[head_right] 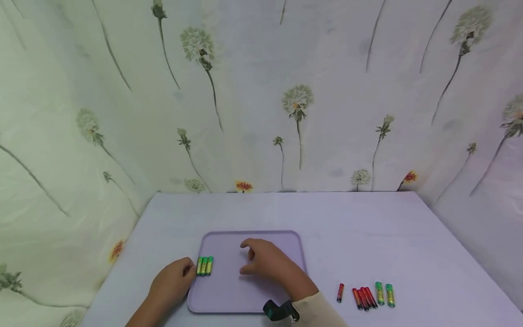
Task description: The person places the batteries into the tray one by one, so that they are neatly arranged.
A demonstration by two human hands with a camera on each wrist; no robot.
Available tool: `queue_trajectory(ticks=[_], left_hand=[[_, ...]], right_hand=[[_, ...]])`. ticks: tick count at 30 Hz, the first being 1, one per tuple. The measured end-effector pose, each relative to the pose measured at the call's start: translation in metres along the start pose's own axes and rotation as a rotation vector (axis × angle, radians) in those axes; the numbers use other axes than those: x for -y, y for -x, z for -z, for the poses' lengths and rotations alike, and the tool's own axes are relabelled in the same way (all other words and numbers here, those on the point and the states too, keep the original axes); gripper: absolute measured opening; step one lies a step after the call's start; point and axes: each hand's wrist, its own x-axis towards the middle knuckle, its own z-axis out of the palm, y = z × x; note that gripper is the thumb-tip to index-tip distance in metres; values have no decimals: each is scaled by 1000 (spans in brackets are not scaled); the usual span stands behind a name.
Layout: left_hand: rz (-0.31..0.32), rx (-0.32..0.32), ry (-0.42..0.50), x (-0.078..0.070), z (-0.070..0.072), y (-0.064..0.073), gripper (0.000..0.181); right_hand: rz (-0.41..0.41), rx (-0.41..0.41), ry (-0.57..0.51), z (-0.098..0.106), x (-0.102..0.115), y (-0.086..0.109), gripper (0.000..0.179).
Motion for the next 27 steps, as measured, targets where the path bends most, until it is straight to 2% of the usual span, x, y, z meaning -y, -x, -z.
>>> queue_trajectory(ticks=[8, 20, 27], left_hand=[[1, 0, 9, 3, 0, 2, 19], [9, 11, 16, 0, -2, -1, 19], [14, 13, 22, 0, 0, 1, 20]], right_hand=[[-58, -14, -107, 24, -14, 25, 63], [-148, -80, -87, 63, -42, 73, 63], [-244, -89, -81, 82, -65, 98, 64]])
